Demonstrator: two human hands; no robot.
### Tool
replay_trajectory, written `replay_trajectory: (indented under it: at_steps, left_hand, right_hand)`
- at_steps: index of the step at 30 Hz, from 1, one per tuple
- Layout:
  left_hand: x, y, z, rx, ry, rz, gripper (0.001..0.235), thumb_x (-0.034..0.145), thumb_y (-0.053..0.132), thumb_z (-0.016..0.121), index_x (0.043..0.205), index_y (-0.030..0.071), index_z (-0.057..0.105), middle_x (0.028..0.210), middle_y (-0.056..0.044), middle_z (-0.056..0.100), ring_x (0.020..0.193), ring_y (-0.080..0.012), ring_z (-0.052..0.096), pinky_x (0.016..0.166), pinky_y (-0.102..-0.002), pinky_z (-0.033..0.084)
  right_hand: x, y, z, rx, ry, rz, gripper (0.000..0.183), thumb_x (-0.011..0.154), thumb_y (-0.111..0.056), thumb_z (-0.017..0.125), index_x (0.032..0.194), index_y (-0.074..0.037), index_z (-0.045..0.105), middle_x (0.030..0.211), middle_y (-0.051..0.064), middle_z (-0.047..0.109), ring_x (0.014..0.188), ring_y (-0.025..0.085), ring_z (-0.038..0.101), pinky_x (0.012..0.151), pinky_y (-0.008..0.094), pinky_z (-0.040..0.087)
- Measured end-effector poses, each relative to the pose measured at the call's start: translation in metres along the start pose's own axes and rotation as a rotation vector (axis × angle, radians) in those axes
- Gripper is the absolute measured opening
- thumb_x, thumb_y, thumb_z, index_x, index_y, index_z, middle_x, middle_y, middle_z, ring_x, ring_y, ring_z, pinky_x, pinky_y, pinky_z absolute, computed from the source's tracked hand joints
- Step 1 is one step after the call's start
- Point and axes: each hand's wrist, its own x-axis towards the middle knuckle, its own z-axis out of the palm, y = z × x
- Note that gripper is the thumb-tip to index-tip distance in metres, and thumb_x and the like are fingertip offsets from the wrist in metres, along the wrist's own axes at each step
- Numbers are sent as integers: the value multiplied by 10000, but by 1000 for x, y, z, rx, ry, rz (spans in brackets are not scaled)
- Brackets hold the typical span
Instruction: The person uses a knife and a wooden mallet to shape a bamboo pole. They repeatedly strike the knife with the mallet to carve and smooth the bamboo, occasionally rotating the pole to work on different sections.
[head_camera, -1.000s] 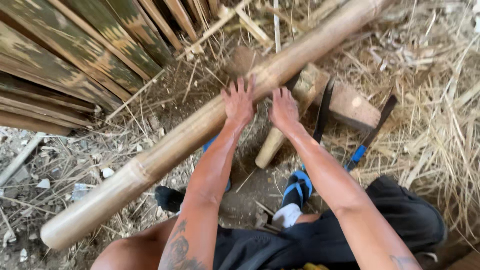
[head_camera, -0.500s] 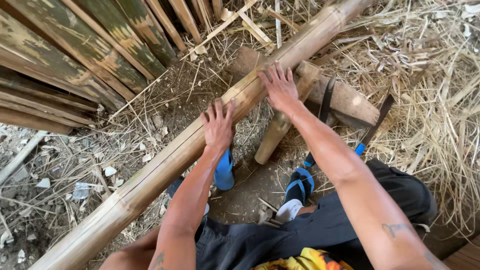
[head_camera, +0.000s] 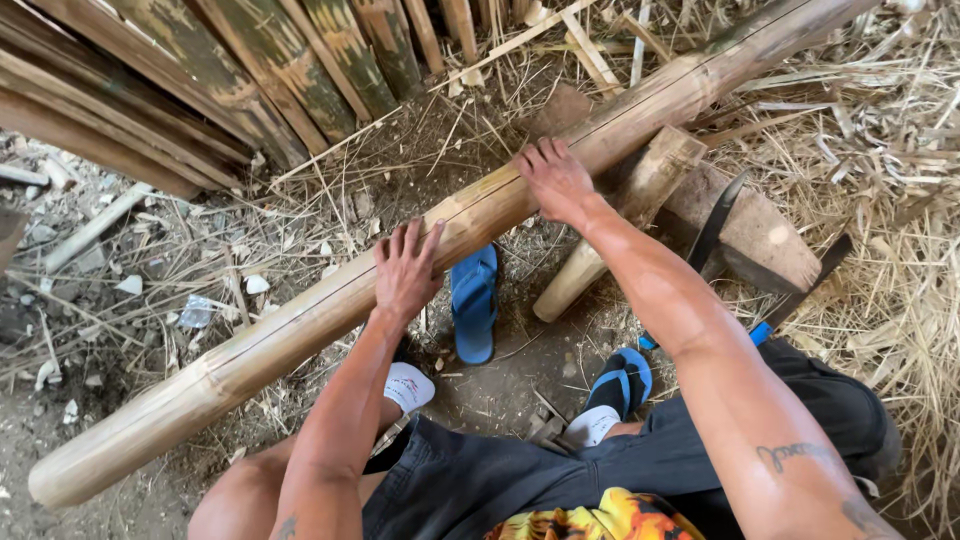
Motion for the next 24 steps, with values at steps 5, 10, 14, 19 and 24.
replay_trajectory:
  at_steps: [5, 10, 14, 19, 24]
  left_hand:
    - [-42, -49, 4, 2, -138, -73, 1096, 672, 404, 878, 1568, 273, 261, 1528, -117, 376, 1411, -344, 376, 1123, -591, 321]
    - [-46, -70, 8, 132, -194, -183, 985, 815, 388, 812, 1605, 235, 245, 1601, -95, 337, 1462, -339, 331, 1165, -629, 238]
    - [22, -19, -15, -52, -309, -174, 1098, 760, 605, 798, 1596, 236, 190, 1643, -58, 265, 1540, -271, 243, 1256, -605, 122]
    - [117, 78, -16, -336, -196, 101, 1067, 830, 671, 721, 1624, 213, 175, 1670, -75, 249, 1526, -291, 258, 1248, -573, 157]
    - [155, 138, 7, -405, -297, 263, 1051, 868, 633, 753, 1619, 240, 133, 1650, -117, 246, 1517, -351, 268, 1256, -598, 186]
  right_hand:
    - [18, -39, -15, 28, -111, -140, 1041, 675, -461, 914, 1497, -46, 429, 1444, 156, 508, 1342, 317, 479, 1166, 594, 311]
    - [19, -19, -15, 26, 16, -73, 1129, 551, -496, 923, 1493, -115, 432, 1530, 136, 448, 1407, 339, 417, 1120, 683, 286]
    - [12, -33, 3, 125, -63, 25, 966, 678, -378, 910, 1489, -128, 448, 1511, 123, 456, 1393, 315, 423, 1127, 621, 312]
    - [-21, -24, 73, 612, 401, 219, 608, 804, -247, 852, 1342, -121, 599, 1390, 129, 620, 1329, 289, 537, 1156, 471, 404]
    - [-56, -10, 140, 1178, 1255, 1069, 187, 1020, -135, 696, 1045, -50, 531, 959, 57, 547, 866, 206, 529, 810, 341, 483]
